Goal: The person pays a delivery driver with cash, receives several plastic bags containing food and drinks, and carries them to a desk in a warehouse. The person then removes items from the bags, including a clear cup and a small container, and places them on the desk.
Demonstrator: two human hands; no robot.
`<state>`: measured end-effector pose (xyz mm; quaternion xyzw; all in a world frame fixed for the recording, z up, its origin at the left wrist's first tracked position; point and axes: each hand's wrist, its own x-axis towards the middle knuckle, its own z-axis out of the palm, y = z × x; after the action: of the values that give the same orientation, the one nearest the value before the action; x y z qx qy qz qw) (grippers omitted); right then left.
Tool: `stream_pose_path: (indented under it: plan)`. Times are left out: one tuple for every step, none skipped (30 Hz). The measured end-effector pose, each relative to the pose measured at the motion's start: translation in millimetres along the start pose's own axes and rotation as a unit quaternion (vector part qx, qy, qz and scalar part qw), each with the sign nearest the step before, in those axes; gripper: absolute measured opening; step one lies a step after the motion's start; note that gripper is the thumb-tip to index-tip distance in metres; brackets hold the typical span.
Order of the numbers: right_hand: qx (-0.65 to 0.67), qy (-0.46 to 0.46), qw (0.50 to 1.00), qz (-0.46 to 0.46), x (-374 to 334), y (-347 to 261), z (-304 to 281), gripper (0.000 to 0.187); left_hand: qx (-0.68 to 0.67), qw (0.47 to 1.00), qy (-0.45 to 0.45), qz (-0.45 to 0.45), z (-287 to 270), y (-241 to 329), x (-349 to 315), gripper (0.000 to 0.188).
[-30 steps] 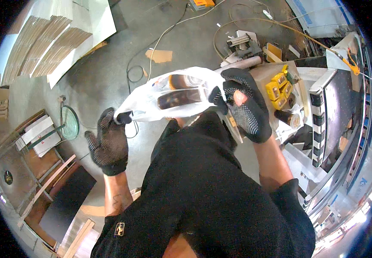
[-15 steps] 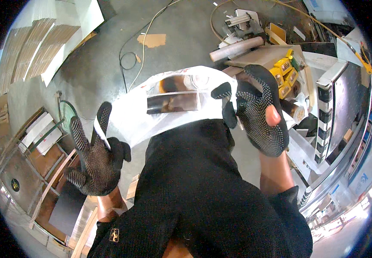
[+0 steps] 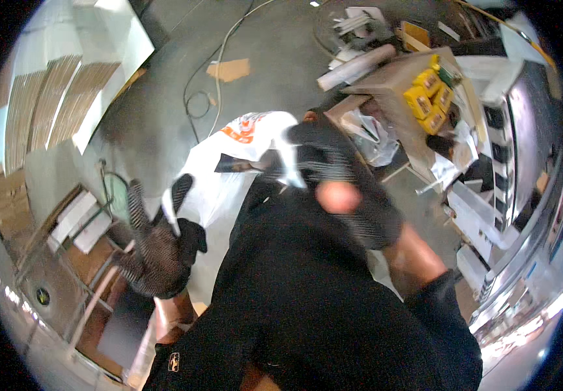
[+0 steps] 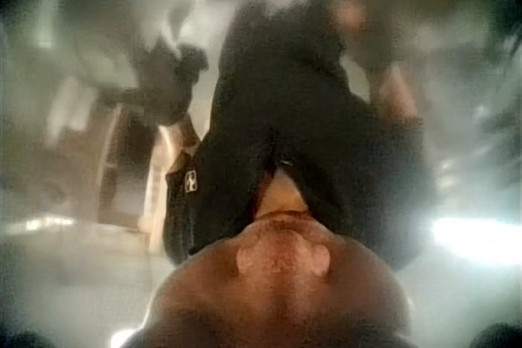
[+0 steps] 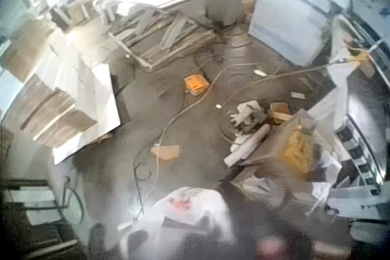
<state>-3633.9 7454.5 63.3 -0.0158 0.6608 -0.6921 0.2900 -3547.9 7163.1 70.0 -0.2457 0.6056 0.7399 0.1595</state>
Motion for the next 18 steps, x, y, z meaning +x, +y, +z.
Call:
stream_pose_path:
  plan:
    - [-0.073,-0.025,0.997,-0.014,7,2,9,0.046,0.080,0.996,-0.022,0.009,6,-8,11,0.099]
    - [-0.116,-0.047,0.992,-0.027,6,7,21,0.049,0.157,0.986,-0.043,0.032,14,-19,21,0.095]
    - [-0.145,-0.055,0.988,-0.020,10,9,38,0.051,0.289,0.952,-0.069,0.074,17,-32,31,0.092]
    - [-0.116,-0.043,0.992,-0.001,7,17,53,0.050,0.404,0.904,-0.080,0.115,21,-45,37,0.088]
    - [-0.138,-0.017,0.990,-0.017,1,30,60,0.050,0.311,0.940,-0.116,0.076,30,-58,42,0.085]
    - [-0.160,0.004,0.987,-0.034,-5,47,64,0.050,0.004,0.988,-0.154,-0.013,38,-72,46,0.080]
    - [-0.160,0.025,0.986,-0.029,-11,64,65,0.050,-0.294,0.933,-0.171,-0.119,43,-80,48,0.074]
    - [-0.211,0.017,0.977,-0.013,-18,79,65,0.045,-0.289,0.930,-0.188,-0.131,50,-88,49,0.074]
    - [-0.255,0.019,0.967,0.006,-25,88,62,0.041,-0.148,0.960,-0.208,-0.115,59,-92,54,0.075]
    - [-0.250,0.033,0.968,0.011,-32,89,60,0.041,-0.013,0.969,-0.233,-0.081,65,-96,53,0.077]
    - [-0.287,0.007,0.957,0.047,-39,85,57,0.042,0.133,0.958,-0.253,-0.036,72,-100,52,0.078]
    - [-0.322,-0.018,0.943,0.079,-46,83,51,0.044,0.267,0.926,-0.266,0.007,78,-101,51,0.079]
    - [-0.317,-0.006,0.945,0.080,-57,86,44,0.044,-0.064,0.955,-0.254,-0.142,86,-107,49,0.080]
    - [-0.330,0.018,0.941,0.076,-72,91,35,0.043,-0.386,0.856,-0.203,-0.276,95,-113,48,0.081]
    - [-0.345,0.036,0.935,0.070,-87,95,25,0.043,-0.370,0.863,-0.220,-0.264,95,-122,47,0.078]
    - [-0.334,0.102,0.934,0.073,-96,123,5,0.040,-0.464,0.806,-0.235,-0.281,94,-125,43,0.077]
    - [-0.317,0.173,0.930,0.072,-105,151,-14,0.038,-0.545,0.740,-0.250,-0.305,94,-128,39,0.076]
    - [-0.295,0.241,0.922,0.070,-115,178,-33,0.036,-0.395,0.833,-0.302,-0.243,83,-146,40,0.075]
